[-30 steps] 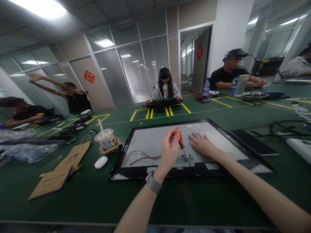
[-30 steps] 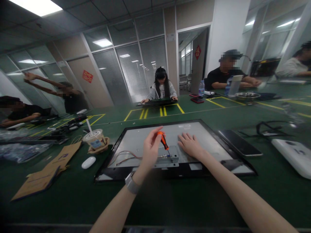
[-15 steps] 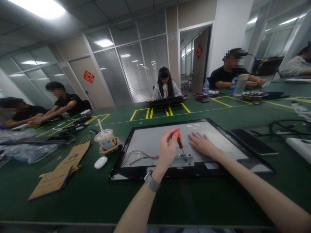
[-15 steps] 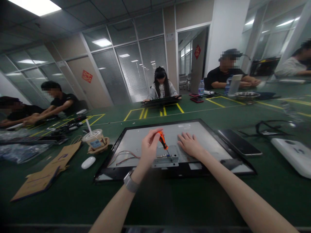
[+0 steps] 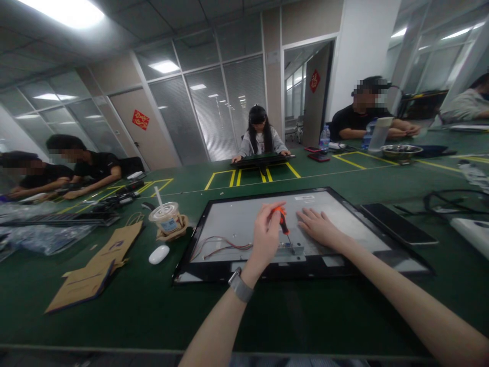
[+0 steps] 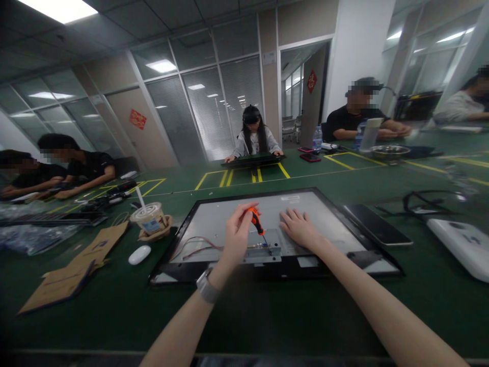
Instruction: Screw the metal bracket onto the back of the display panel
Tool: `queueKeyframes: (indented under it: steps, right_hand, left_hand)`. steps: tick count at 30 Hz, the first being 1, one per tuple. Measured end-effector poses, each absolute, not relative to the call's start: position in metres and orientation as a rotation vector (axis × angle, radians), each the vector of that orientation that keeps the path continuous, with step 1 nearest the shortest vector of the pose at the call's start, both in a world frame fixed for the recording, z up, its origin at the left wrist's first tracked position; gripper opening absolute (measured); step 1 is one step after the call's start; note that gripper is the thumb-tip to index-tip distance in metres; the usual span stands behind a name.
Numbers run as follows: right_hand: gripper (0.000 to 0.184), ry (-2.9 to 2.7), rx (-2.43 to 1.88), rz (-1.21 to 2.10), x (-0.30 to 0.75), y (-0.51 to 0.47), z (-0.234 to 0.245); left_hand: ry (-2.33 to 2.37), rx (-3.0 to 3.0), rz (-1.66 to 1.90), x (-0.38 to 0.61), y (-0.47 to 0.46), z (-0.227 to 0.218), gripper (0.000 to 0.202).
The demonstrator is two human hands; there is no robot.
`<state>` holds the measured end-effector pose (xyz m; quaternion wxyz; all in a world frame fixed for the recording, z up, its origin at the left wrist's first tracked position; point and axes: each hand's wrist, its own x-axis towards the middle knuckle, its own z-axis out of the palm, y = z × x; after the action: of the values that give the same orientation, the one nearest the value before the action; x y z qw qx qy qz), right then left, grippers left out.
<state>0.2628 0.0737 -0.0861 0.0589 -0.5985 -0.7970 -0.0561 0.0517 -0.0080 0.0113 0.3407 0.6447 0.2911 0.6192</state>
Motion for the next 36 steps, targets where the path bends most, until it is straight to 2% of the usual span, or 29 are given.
queueKeyframes:
  steps: [7, 13, 19, 26, 32, 36]
  right_hand:
    - [0.061, -2.403, -1.812, -0.125, 0.265, 0.076, -0.087]
    - [0.06, -2.4, -1.829, -0.134, 0.264, 0.075, -0.086]
    - [0.06, -2.42, -1.819, -0.168, 0.264, 0.075, -0.086]
    - [0.058, -2.407, -1.786, -0.175, 0.266, 0.077, -0.091]
    - [0.059, -2.419, -1.791, -0.166, 0.267, 0.077, -0.09]
    - [0.059, -2.435, -1.818, -0.191, 0.265, 0.076, -0.088]
  left_hand:
    - [0.849, 1.738, 1.655, 0.053, -0.009, 0.01, 0.016]
    - [0.771, 1.7, 1.601, 0.052, -0.011, 0.012, 0.031]
    - [0.843, 1.758, 1.622, 0.053, -0.009, 0.009, 0.018]
    - [0.779, 1.766, 1.602, 0.056, -0.014, 0.009, 0.032]
    - [0.841, 1.824, 1.641, 0.056, -0.016, 0.011, 0.017]
    - [0.807, 1.762, 1.588, 0.057, -0.018, 0.01, 0.026]
